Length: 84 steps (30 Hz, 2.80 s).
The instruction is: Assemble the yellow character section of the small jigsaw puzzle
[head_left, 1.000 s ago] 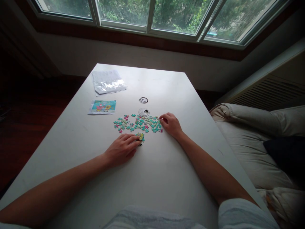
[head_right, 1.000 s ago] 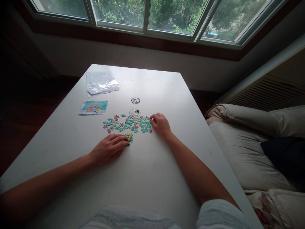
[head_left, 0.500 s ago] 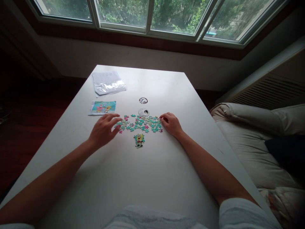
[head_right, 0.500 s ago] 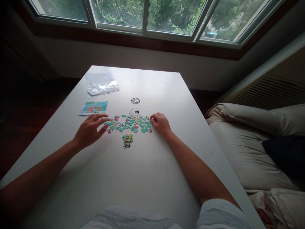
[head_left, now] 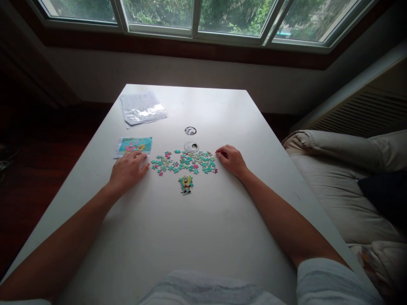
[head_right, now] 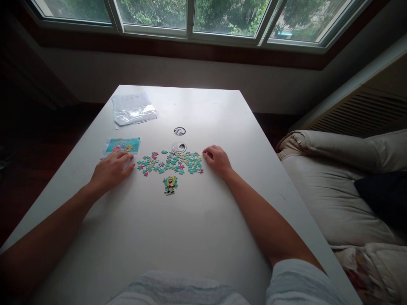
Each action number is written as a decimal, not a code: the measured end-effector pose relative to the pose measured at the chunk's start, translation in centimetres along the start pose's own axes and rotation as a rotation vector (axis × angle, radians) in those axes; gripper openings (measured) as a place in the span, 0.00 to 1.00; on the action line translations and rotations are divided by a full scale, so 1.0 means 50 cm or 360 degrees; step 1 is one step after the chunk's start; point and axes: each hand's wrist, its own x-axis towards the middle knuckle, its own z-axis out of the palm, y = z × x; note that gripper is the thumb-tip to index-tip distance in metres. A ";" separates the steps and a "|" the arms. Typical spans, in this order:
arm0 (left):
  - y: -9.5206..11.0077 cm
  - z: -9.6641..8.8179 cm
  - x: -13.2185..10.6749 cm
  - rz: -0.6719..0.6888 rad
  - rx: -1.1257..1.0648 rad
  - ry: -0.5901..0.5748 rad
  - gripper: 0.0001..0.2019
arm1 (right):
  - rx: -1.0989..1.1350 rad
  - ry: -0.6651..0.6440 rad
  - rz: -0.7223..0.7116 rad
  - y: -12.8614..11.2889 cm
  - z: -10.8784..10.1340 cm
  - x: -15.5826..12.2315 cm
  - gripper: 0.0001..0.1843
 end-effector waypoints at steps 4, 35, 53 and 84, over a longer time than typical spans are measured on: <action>0.022 -0.032 -0.017 -0.0008 0.0080 -0.0072 0.19 | 0.0007 0.0035 -0.0008 0.001 -0.001 0.001 0.08; 0.084 -0.046 -0.068 0.0192 0.0223 -0.0191 0.18 | 0.0086 0.0055 -0.0062 -0.032 0.007 -0.005 0.08; 0.079 -0.062 -0.066 0.0207 0.0293 -0.0164 0.17 | 0.0081 -0.0297 -0.0574 -0.152 0.043 0.014 0.06; 0.200 -0.004 -0.134 0.1013 -0.0294 -0.0011 0.21 | -0.0436 -0.0692 -0.0697 -0.222 0.126 0.112 0.08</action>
